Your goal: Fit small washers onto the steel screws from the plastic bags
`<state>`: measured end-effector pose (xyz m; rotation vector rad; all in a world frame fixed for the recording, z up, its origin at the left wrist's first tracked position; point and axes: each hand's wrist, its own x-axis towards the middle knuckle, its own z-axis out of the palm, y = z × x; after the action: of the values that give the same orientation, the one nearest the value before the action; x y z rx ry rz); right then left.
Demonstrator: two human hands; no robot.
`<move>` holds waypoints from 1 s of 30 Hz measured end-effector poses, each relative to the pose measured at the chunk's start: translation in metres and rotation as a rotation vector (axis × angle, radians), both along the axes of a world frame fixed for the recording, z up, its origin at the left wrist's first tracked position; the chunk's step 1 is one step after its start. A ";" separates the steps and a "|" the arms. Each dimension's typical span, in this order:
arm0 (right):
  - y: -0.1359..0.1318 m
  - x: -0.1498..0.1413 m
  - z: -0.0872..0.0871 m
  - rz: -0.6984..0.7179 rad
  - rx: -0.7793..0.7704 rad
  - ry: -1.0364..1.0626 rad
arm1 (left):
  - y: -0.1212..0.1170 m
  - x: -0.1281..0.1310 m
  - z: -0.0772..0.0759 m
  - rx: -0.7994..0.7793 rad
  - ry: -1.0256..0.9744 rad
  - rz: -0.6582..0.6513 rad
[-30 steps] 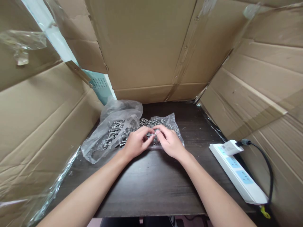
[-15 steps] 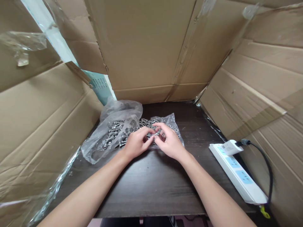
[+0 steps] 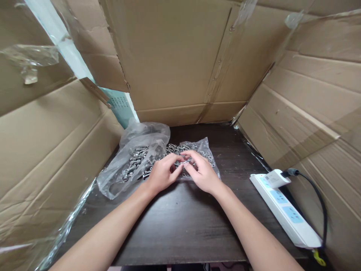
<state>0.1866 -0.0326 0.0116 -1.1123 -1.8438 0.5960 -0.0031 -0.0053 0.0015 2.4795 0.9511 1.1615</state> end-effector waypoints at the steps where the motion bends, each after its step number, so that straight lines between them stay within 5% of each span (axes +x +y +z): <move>1: 0.000 0.000 0.000 0.003 0.003 0.005 | 0.000 0.000 0.000 -0.001 -0.003 -0.001; 30: 0.001 0.001 0.001 -0.003 -0.045 -0.063 | -0.001 0.003 -0.001 -0.040 0.026 0.011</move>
<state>0.1877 -0.0320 0.0124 -1.1754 -1.8902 0.6096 -0.0003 -0.0063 0.0005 2.4665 0.9865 1.1058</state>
